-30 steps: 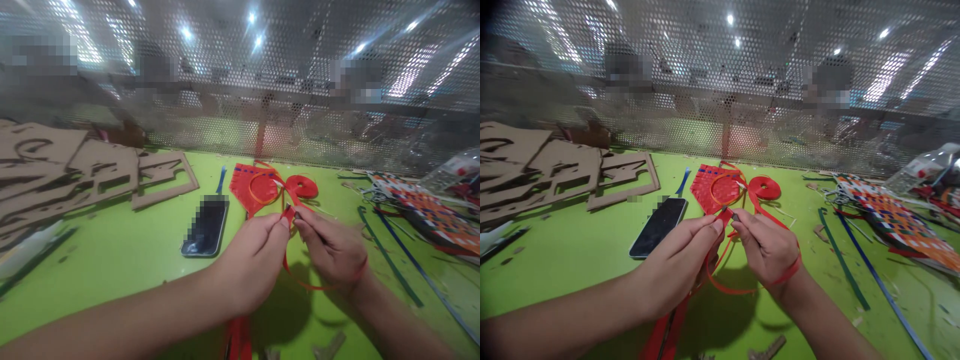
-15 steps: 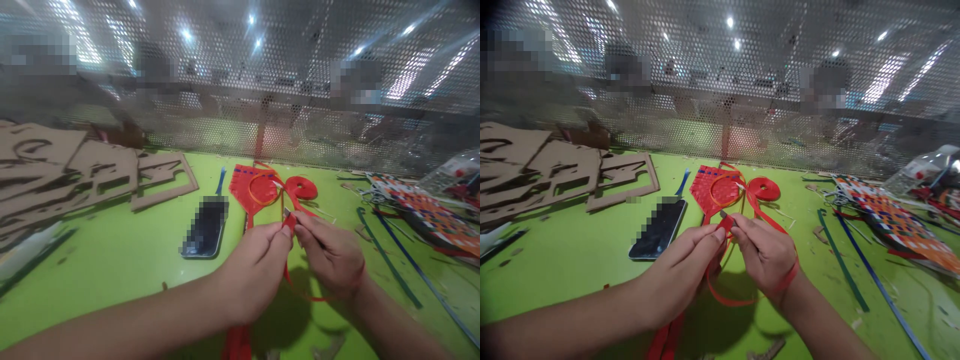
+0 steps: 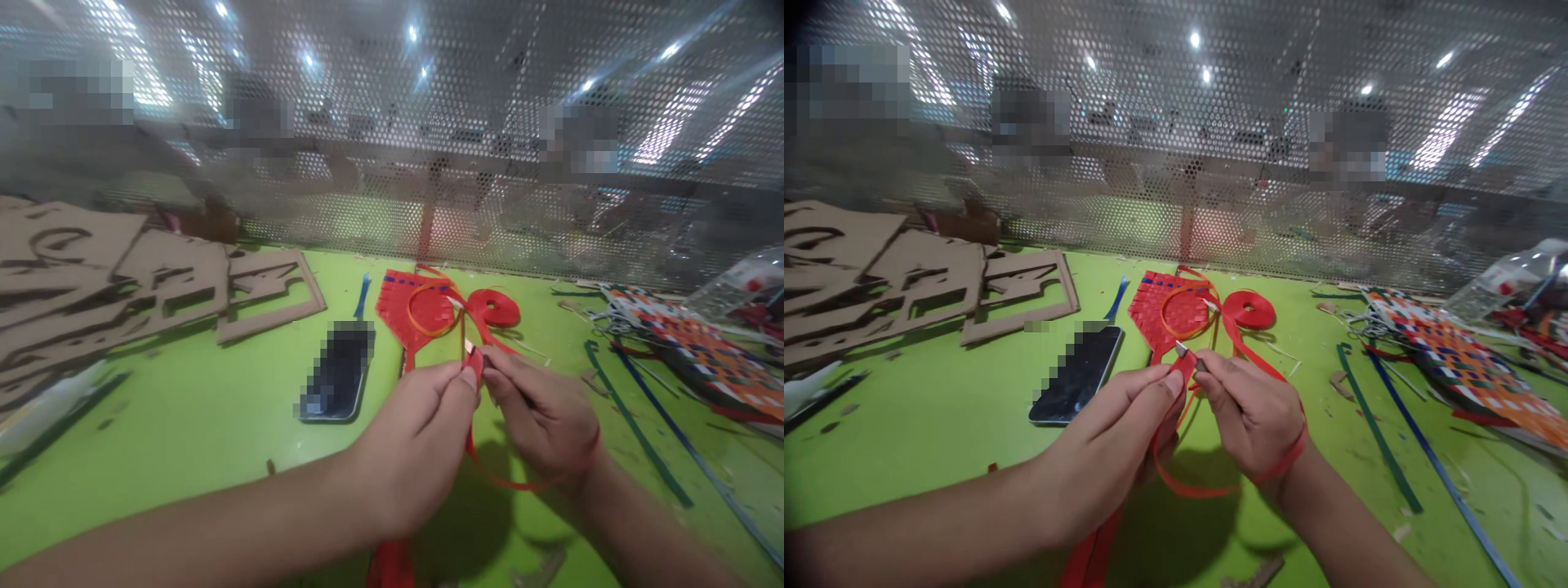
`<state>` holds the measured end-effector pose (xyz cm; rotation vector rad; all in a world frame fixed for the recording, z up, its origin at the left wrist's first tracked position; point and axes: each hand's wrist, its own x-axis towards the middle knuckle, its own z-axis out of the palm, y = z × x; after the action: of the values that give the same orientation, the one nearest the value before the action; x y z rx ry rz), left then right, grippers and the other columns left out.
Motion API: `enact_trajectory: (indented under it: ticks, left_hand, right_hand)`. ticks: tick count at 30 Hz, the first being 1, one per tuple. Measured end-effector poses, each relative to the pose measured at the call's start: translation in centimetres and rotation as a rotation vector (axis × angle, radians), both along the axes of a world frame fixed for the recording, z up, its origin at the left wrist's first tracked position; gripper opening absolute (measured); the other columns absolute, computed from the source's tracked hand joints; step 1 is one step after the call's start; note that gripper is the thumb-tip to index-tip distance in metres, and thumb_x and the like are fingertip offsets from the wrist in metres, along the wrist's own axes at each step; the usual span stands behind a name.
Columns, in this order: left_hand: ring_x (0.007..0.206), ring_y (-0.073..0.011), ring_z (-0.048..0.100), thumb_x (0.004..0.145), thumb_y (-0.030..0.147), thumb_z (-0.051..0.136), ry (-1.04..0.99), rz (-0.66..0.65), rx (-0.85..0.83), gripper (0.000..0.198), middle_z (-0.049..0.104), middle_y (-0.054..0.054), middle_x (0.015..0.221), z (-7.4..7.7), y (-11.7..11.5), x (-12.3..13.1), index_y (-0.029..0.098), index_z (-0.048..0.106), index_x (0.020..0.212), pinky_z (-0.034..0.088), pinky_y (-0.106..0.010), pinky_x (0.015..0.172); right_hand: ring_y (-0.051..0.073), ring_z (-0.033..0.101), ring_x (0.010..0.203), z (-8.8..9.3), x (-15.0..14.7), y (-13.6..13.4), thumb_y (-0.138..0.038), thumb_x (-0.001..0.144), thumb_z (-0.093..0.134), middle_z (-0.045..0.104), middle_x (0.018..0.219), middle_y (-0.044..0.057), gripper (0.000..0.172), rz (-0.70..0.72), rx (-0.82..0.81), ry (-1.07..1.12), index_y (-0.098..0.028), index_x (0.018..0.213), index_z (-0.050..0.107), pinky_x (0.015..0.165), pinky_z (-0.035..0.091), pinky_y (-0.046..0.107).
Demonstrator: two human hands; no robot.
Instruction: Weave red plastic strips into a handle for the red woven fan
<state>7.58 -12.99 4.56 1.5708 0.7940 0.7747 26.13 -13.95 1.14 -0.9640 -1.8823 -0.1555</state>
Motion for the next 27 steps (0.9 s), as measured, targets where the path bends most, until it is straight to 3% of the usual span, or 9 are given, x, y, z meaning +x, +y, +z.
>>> enact_trajectory:
  ticks: [7,17,27]
  left_hand:
    - [0.065,-0.0138,0.039,0.109,0.036,0.039,-0.014,0.045,-0.03,0.039,0.038,0.005,0.067,0.1,0.2,-0.2,0.023,0.038,0.072,0.037,-0.03,0.064]
    - [0.063,-0.0129,0.038,0.112,0.04,0.037,-0.047,0.023,-0.064,0.039,0.039,0.006,0.068,-1.5,-1.0,0.5,0.023,0.042,0.077,0.04,-0.029,0.068]
    - [0.061,-0.013,0.039,0.111,0.038,0.038,-0.001,0.022,-0.002,0.041,0.04,0.006,0.064,-0.2,-0.4,-0.1,0.023,0.038,0.073,0.036,-0.029,0.062]
  right_hand:
    - [0.021,0.084,0.08,-0.2,0.2,0.3,-0.012,0.099,0.064,0.086,0.097,0.009,0.029,-0.018,0.035,-0.003,-0.02,0.118,0.084,0.072,0.068,0.026]
    - [0.022,0.084,0.085,-0.3,0.0,-0.4,-0.01,0.099,0.063,0.086,0.101,0.009,0.032,-0.012,0.032,-0.047,-0.02,0.122,0.082,0.075,0.068,0.026]
    - [0.022,0.084,0.085,0.3,0.8,0.1,-0.011,0.1,0.061,0.086,0.099,0.009,0.032,0.009,0.019,-0.098,-0.019,0.124,0.081,0.075,0.068,0.025]
